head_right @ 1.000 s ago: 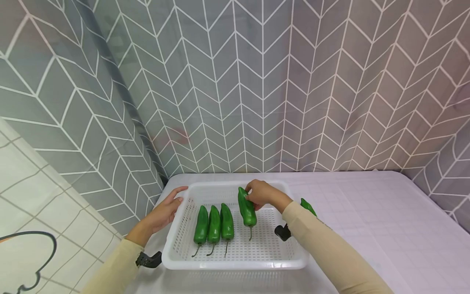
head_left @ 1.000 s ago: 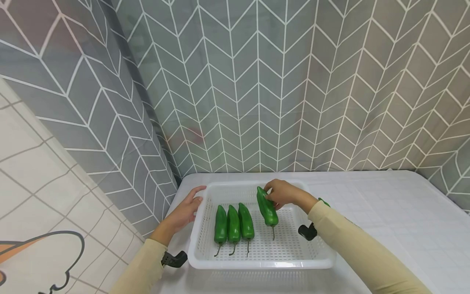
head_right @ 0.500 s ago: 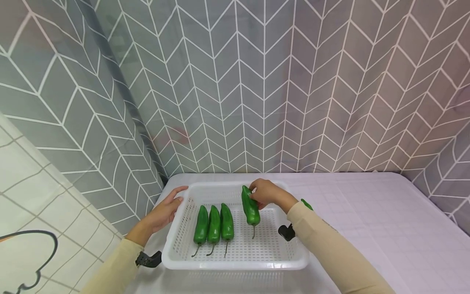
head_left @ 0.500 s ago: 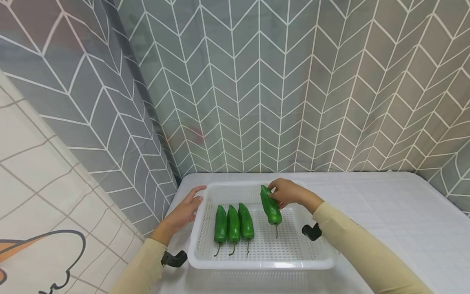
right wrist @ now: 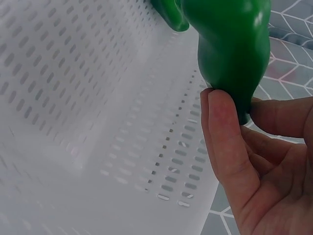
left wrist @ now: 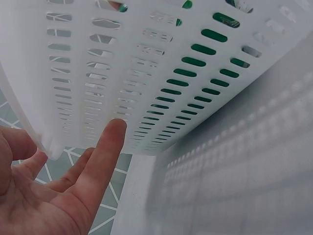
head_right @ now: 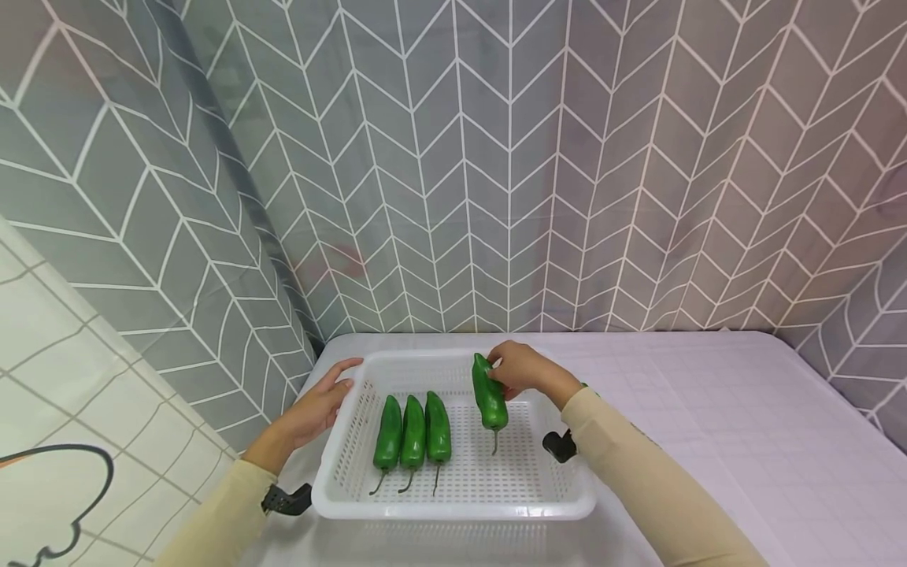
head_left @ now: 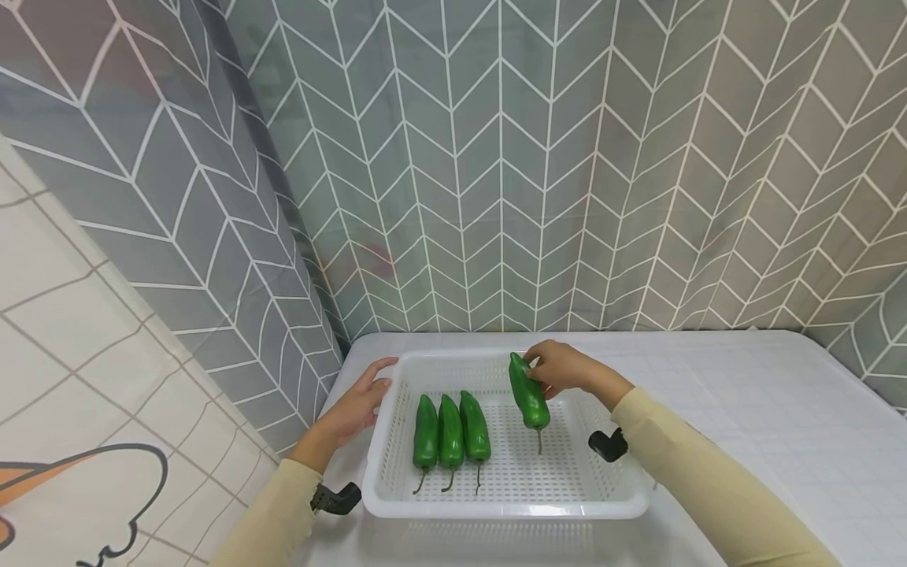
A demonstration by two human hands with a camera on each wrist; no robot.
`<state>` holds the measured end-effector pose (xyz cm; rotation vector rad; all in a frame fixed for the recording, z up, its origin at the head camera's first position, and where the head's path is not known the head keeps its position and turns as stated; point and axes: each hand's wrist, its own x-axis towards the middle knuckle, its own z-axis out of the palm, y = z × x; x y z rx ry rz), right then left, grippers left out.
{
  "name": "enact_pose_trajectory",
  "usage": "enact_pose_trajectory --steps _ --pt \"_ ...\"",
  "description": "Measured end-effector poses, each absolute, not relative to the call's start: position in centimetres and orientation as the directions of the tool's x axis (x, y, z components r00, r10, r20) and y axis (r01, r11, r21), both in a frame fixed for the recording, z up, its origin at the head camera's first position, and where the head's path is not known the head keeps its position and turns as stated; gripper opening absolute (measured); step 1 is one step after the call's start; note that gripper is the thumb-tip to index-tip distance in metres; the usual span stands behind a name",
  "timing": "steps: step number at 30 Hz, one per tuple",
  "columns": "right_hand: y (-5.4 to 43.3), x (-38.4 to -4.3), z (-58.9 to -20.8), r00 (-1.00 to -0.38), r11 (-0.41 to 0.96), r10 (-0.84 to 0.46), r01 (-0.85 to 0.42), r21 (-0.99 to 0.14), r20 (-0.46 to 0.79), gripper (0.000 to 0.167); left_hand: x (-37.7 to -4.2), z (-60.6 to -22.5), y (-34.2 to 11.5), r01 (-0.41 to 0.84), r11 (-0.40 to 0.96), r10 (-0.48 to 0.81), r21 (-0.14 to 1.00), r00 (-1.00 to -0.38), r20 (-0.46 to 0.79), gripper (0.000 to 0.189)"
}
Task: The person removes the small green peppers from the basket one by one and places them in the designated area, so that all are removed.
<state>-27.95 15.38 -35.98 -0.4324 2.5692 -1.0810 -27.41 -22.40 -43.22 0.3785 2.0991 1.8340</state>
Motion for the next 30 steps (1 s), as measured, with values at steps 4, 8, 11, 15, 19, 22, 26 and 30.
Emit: enact_pose_trajectory --steps 4,8,11,15,19,22,26,30 --pt "15.7 -28.0 -35.7 -0.902 0.649 -0.4 -0.156 -0.744 -0.16 0.035 -27.4 -43.2 -22.4 -0.011 0.142 0.406 0.99 -0.911 -0.069 0.046" --pt "16.0 -28.1 -35.7 -0.902 0.644 -0.407 -0.171 -0.746 -0.144 0.035 -27.5 -43.3 -22.4 -0.007 0.146 0.404 0.989 -0.912 -0.066 0.047" --pt "16.2 -28.2 -35.7 -0.901 0.646 -0.411 -0.182 -0.741 -0.137 0.034 -27.5 -43.3 -22.4 -0.009 0.149 0.402 0.989 -0.913 -0.069 0.047" --pt "16.4 -28.2 -35.5 -0.903 0.641 -0.409 -0.182 -0.746 -0.131 0.035 -27.4 -43.3 -22.4 -0.009 0.146 0.405 0.989 -0.912 -0.068 0.047" --pt "16.6 -28.1 -35.1 -0.905 0.636 -0.408 -0.185 -0.749 -0.123 0.036 -27.5 -43.2 -22.4 -0.012 0.137 0.408 0.991 -0.91 -0.067 0.047" --pt "16.7 -27.9 -34.9 -0.905 0.638 -0.408 -0.189 -0.746 -0.12 0.036 -27.4 -43.2 -22.4 -0.017 0.134 0.409 0.991 -0.91 -0.071 0.047" --pt "16.8 -27.8 -34.7 -0.906 0.644 -0.406 -0.192 -0.741 -0.118 0.036 -27.4 -43.2 -22.3 -0.017 0.136 0.411 0.991 -0.909 -0.072 0.047" --pt "17.1 -27.7 -34.5 -0.905 0.639 -0.408 -0.192 -0.745 -0.117 0.037 -27.4 -43.2 -22.3 -0.015 0.14 0.41 0.99 -0.909 -0.072 0.047"
